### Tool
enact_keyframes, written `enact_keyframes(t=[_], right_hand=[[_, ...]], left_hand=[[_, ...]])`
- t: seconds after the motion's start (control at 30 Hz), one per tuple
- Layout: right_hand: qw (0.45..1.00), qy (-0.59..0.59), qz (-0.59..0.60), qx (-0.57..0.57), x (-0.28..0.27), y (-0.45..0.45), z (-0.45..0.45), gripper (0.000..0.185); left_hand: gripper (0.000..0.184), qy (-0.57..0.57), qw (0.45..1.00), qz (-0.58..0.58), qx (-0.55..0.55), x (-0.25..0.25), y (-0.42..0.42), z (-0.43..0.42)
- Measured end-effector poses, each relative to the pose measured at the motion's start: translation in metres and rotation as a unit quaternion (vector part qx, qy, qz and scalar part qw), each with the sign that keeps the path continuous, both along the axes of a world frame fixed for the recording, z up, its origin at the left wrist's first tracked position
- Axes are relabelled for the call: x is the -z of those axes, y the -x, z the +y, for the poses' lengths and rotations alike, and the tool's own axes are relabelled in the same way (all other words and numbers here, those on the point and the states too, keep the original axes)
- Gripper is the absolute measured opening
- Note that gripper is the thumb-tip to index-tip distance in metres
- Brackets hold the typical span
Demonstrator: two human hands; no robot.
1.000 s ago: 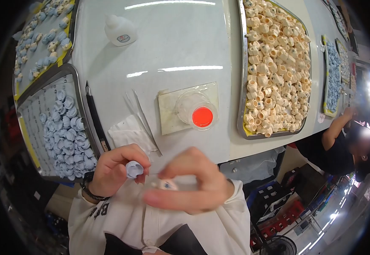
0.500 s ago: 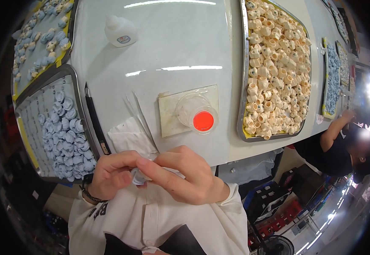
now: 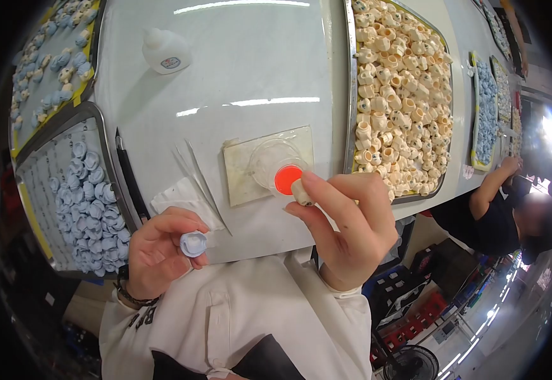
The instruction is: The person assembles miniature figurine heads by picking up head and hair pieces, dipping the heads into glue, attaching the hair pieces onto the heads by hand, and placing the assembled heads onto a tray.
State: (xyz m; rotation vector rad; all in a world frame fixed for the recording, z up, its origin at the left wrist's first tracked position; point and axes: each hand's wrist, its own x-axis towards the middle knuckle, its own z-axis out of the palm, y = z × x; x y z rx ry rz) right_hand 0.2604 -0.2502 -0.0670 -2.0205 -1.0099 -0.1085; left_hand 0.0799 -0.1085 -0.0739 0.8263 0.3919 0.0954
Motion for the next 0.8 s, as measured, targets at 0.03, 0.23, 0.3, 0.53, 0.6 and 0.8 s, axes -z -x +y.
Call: enact_keyframes(t=[0.03,0.23,0.3,0.53,0.6,0.8], right_hand=[[1.0,0.0,0.0,-0.001,-0.0001,-0.0012,0.0001,0.04],[0.998,0.049,-0.022,-0.03,-0.0046,-0.0062,0.0024,0.04],[0.996,0.066,-0.038,-0.056,-0.0057,-0.0089,0.0023,0.039],[0.993,0.08,-0.034,-0.077,-0.0054,-0.0098,0.0048,0.037],[0.994,0.078,-0.031,-0.069,-0.0048,-0.0093,0.0043,0.037],[0.997,0.066,-0.015,-0.042,-0.0037,-0.0069,0.0002,0.038]], left_hand=[[0.034,0.0,1.0,0.0,-0.001,0.0002,0.0007,0.0009],[0.034,0.078,0.996,0.035,-0.024,-0.0038,0.0,-0.0028],[0.032,0.064,0.998,0.016,-0.016,-0.001,0.0007,-0.0026],[0.03,0.047,0.999,0.004,-0.001,0.0018,0.0012,-0.0014],[0.03,0.049,0.999,0.008,0.002,0.0019,0.0012,-0.0013],[0.031,0.052,0.999,0.007,-0.007,0.0022,0.0022,-0.0019]])
